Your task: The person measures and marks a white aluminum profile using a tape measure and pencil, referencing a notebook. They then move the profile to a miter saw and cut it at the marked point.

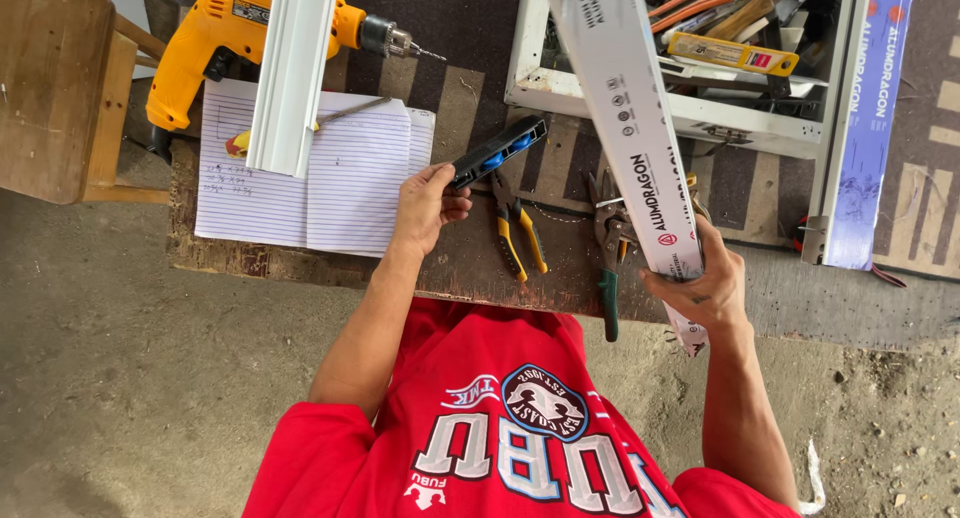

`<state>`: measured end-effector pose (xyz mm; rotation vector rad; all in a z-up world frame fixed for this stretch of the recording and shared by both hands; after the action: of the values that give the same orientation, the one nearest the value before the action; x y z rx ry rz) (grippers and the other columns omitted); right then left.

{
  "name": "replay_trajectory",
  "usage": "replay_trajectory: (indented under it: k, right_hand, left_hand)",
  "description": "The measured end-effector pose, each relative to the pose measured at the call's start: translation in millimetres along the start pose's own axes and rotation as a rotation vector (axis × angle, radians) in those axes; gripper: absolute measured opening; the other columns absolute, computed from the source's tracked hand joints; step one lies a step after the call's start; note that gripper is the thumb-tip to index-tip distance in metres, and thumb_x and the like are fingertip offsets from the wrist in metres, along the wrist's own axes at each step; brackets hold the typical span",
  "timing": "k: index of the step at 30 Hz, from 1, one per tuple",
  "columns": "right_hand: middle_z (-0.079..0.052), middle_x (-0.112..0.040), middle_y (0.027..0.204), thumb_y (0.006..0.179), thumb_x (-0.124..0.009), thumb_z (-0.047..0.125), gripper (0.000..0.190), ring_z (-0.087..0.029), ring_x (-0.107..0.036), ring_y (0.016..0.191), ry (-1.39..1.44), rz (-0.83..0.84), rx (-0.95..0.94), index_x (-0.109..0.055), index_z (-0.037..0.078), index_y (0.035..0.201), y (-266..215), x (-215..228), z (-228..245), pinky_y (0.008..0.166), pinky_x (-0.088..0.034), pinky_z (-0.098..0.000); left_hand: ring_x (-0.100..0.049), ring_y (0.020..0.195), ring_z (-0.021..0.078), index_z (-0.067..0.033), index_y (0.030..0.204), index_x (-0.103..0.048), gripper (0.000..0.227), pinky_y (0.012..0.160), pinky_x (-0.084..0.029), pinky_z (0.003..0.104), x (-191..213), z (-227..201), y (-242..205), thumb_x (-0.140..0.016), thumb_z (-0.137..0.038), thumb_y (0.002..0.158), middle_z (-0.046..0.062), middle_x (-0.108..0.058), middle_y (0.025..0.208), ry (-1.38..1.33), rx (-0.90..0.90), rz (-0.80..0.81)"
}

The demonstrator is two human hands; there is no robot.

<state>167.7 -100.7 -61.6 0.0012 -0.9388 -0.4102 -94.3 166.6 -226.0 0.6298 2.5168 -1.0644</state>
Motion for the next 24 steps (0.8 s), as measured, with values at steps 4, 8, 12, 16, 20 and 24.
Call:
replay_trajectory:
  k: [4,8,12,16,20,24]
  right_hand:
    - [-0.023,-0.075,0.108,0.070,-0.091,0.016,0.086,-0.029,-0.077,0.094,-0.056,0.027,-0.017,-0.049,-0.007,0.142,-1.4,-3.9,-7.9,0.077,-0.064,-0.0394]
    - [-0.023,-0.075,0.107,0.070,-0.091,0.017,0.085,-0.029,-0.077,0.092,-0.080,0.029,-0.006,-0.049,-0.007,0.140,-2.4,-6.5,-12.2,0.075,-0.064,-0.0392]
    - [-0.023,-0.075,0.106,0.069,-0.091,0.017,0.085,-0.029,-0.077,0.091,-0.097,0.036,-0.038,-0.050,-0.007,0.139,-3.5,-5.6,-13.8,0.074,-0.064,-0.0392]
    - [-0.023,-0.075,0.106,0.066,-0.091,0.018,0.085,-0.030,-0.077,0.090,-0.113,0.065,-0.075,-0.052,-0.006,0.137,-2.3,-7.8,-14.7,0.074,-0.064,-0.0396]
    - [-0.022,-0.075,0.108,0.068,-0.092,0.019,0.084,-0.029,-0.077,0.090,-0.104,0.086,-0.075,-0.053,-0.005,0.138,-1.8,-10.3,-14.0,0.076,-0.064,-0.0391]
    - [-0.021,-0.076,0.110,0.067,-0.091,0.018,0.086,-0.028,-0.077,0.093,-0.080,0.095,-0.099,-0.053,-0.003,0.141,-1.4,-12.3,-11.8,0.079,-0.064,-0.0397]
  left_hand:
    - [-0.071,0.059,0.0157,-0.0067,0.109,-0.068,0.020,0.051,-0.058,0.030,1.6,1.0,2.6,-0.058,-0.023,0.103,0.008,-0.071,0.075,-0.003,-0.003,-0.013]
    - [-0.070,0.059,0.0155,-0.0083,0.112,-0.067,0.020,0.050,-0.058,0.030,3.6,0.1,4.8,-0.057,-0.024,0.103,0.008,-0.071,0.075,-0.020,0.010,-0.015]
    - [-0.069,0.056,0.0154,-0.0088,0.112,-0.067,0.022,0.049,-0.057,0.030,5.0,1.4,6.2,-0.056,-0.026,0.103,0.008,-0.070,0.073,-0.013,0.019,-0.029]
    - [-0.067,0.053,0.0154,-0.0076,0.117,-0.064,0.024,0.046,-0.055,0.030,5.6,2.1,8.2,-0.054,-0.026,0.105,0.008,-0.069,0.072,-0.031,0.030,-0.038]
    - [-0.066,0.051,0.0146,-0.0107,0.127,-0.062,0.029,0.043,-0.054,0.030,5.0,2.2,10.1,-0.051,-0.026,0.105,0.008,-0.067,0.069,-0.050,0.023,-0.066]
    - [-0.064,0.048,0.0139,-0.0096,0.128,-0.062,0.030,0.041,-0.051,0.029,4.2,2.4,11.1,-0.049,-0.026,0.107,0.008,-0.066,0.066,-0.045,0.019,-0.096]
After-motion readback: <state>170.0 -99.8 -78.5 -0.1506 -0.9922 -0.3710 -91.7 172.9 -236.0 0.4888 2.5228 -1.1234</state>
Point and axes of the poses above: each hand's wrist, its own y-axis towards the middle knuckle, its own x-axis out of the back of the hand, z = x × y, the point moved 2 cm from there along y, towards the middle knuckle
